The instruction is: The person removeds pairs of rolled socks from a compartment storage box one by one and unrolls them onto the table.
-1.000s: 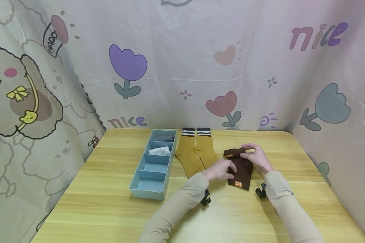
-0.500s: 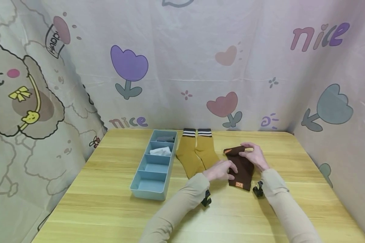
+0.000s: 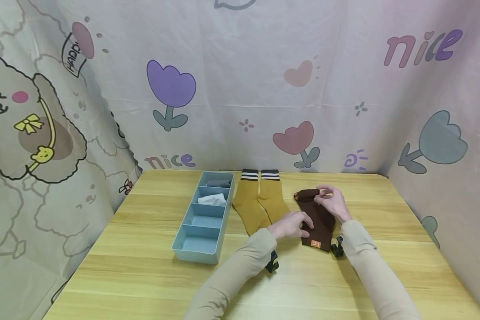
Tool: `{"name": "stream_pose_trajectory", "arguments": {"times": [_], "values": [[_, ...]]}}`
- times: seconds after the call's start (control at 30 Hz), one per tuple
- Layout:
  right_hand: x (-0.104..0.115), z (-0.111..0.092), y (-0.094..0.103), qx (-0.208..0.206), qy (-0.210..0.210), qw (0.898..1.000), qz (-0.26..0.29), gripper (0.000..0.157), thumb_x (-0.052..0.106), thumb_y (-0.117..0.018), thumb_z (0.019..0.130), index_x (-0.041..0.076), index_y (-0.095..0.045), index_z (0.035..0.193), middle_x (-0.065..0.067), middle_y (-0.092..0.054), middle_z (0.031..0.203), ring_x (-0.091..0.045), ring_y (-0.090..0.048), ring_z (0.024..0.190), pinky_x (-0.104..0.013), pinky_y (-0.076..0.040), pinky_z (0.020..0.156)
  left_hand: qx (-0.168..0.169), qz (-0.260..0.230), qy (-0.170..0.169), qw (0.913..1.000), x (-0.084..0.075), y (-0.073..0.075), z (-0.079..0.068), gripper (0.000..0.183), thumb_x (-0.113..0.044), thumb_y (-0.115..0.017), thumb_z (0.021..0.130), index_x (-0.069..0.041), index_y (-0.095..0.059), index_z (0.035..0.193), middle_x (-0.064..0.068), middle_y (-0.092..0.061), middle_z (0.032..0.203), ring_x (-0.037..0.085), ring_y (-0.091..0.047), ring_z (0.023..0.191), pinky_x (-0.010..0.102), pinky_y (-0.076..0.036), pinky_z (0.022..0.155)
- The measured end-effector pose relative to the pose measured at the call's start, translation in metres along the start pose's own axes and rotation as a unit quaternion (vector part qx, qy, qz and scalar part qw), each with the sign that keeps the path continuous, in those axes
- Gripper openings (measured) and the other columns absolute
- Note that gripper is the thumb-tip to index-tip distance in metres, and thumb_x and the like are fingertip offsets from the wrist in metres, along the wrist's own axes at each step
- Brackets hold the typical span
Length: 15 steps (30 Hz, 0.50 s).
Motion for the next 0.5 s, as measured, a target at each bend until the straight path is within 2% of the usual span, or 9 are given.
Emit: {"name": "stream_pose_trajectory", "arguments": {"times": [0.1, 0.17, 0.23, 0.3, 0.4, 0.5], "values": [[0.003, 0.001, -0.002, 0.007, 0.015, 1.0, 0.021, 0.046, -0.001, -0.068, 0.09, -0.008, -0.055, 0.134, -0.027, -0.065, 0.11, 0.006, -0.059, 0.079, -0.014, -0.05, 0.069, -0.003, 0.001, -0.001, 1.0, 0.0, 0.0, 0.0, 0.023, -0.021, -0.077, 0.088, -0.018, -0.076, 0.111, -0.004, -0.072, 0.119, 0.007, -0.063, 0.106, 0.013, -0.045, 0.091], [0.004, 0.001, -0.004, 0.017, 0.024, 0.999, 0.034, 0.047, -0.004, -0.066, 0.09, -0.01, -0.053, 0.134, -0.034, -0.064, 0.117, 0.004, -0.063, 0.084, -0.012, -0.051, 0.071, -0.004, 0.0, -0.001, 1.0, 0.001, 0.001, 0.0, 0.022, -0.022, -0.077, 0.088, -0.018, -0.076, 0.11, -0.005, -0.072, 0.118, 0.006, -0.063, 0.104, 0.013, -0.045, 0.09], [0.005, 0.002, -0.007, 0.029, 0.034, 0.998, 0.036, 0.047, -0.006, -0.065, 0.091, -0.012, -0.051, 0.135, -0.037, -0.062, 0.124, -0.01, -0.07, 0.095, -0.01, -0.051, 0.074, -0.004, -0.001, -0.001, 1.0, 0.001, 0.001, -0.001, 0.022, -0.022, -0.077, 0.089, -0.018, -0.076, 0.111, -0.005, -0.072, 0.118, 0.006, -0.063, 0.104, 0.013, -0.045, 0.09], [0.005, 0.003, -0.008, 0.039, 0.04, 0.998, 0.027, 0.046, -0.007, -0.063, 0.091, -0.011, -0.051, 0.136, -0.037, -0.061, 0.127, -0.027, -0.07, 0.109, -0.011, -0.051, 0.08, -0.003, 0.002, 0.001, 1.0, 0.001, 0.001, -0.001, 0.023, -0.022, -0.077, 0.089, -0.018, -0.076, 0.111, -0.005, -0.072, 0.119, 0.006, -0.063, 0.104, 0.013, -0.045, 0.09], [0.005, 0.005, -0.012, 0.054, 0.052, 0.997, 0.007, 0.046, -0.007, -0.062, 0.091, -0.011, -0.051, 0.136, -0.036, -0.06, 0.131, -0.045, -0.059, 0.125, -0.026, -0.053, 0.099, -0.002, 0.002, 0.003, 1.0, 0.001, 0.001, -0.002, 0.023, -0.022, -0.077, 0.089, -0.019, -0.076, 0.112, -0.005, -0.072, 0.119, 0.007, -0.063, 0.105, 0.013, -0.045, 0.091], [0.004, 0.007, -0.014, 0.066, 0.059, 0.996, -0.001, 0.048, -0.008, -0.061, 0.091, -0.011, -0.049, 0.137, -0.037, -0.058, 0.133, -0.05, -0.053, 0.13, -0.048, -0.043, 0.114, -0.001, 0.002, 0.004, 1.0, 0.0, 0.001, -0.002, 0.023, -0.023, -0.077, 0.089, -0.019, -0.076, 0.112, -0.005, -0.072, 0.12, 0.007, -0.063, 0.105, 0.013, -0.045, 0.091]]}}
Point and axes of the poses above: each hand's wrist, its own z-axis towards the middle knuckle, its own y-axis out of the back of the hand, x = y × z, the point moved 9 cm from there along z, towards the middle knuckle
